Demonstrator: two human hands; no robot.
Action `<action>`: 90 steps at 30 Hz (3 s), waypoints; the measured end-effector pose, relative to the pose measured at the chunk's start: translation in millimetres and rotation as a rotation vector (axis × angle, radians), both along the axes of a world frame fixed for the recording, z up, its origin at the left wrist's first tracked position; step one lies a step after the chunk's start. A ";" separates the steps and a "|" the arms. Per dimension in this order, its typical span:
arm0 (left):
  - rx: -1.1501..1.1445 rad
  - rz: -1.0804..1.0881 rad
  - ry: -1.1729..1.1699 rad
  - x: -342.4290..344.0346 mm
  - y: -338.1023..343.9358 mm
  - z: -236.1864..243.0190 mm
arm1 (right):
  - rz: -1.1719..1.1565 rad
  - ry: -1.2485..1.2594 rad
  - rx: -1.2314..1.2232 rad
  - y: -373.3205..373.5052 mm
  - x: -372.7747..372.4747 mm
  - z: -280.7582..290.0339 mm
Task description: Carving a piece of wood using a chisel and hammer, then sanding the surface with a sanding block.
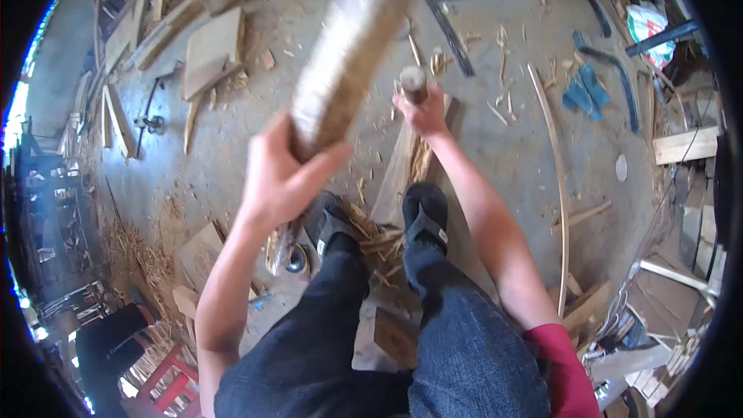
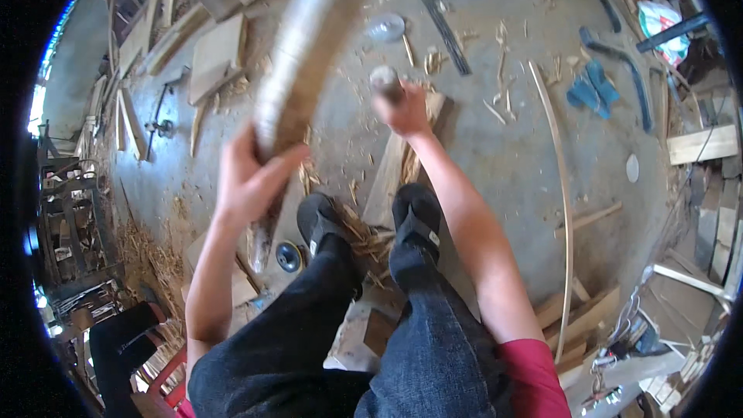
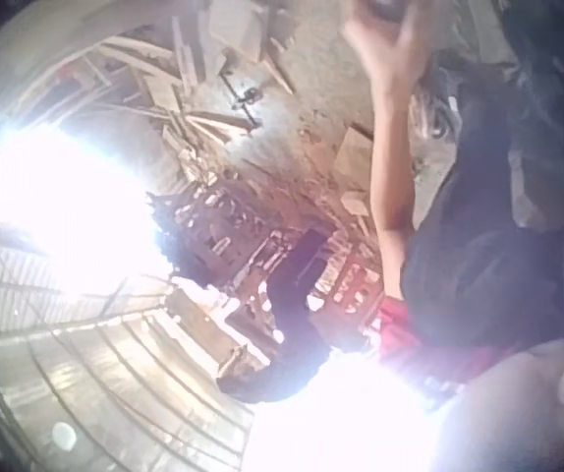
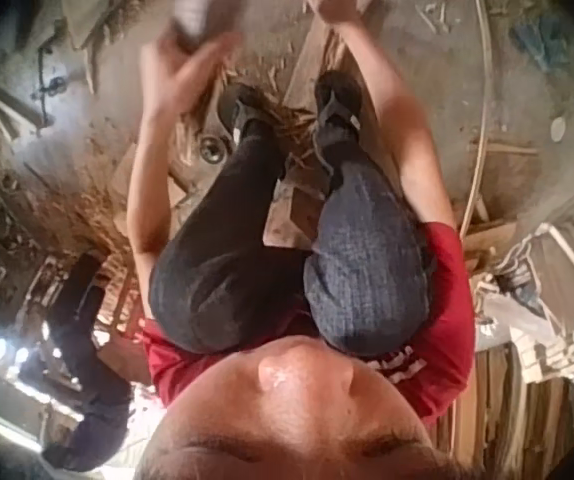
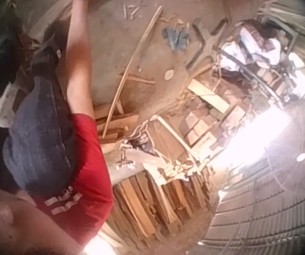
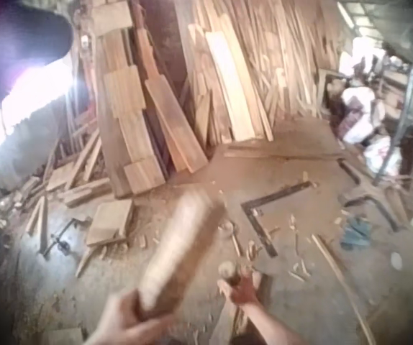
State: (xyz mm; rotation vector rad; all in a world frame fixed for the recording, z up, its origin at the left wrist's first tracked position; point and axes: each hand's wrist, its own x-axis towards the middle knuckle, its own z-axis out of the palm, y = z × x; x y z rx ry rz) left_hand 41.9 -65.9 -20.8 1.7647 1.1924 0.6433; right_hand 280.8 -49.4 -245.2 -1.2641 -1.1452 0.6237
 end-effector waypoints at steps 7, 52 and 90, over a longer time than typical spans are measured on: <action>-0.216 -0.080 0.224 -6.7 13.2 -46.2 | 0.055 -0.018 -0.236 -1.6 -11.6 27.9; -0.383 0.083 0.016 -59.7 -56.5 -3.1 | -0.007 0.049 -0.023 -53.8 -30.0 27.1; 0.362 0.242 -0.160 -55.8 -23.1 44.7 | 0.051 -0.116 -0.057 -36.5 -40.9 25.0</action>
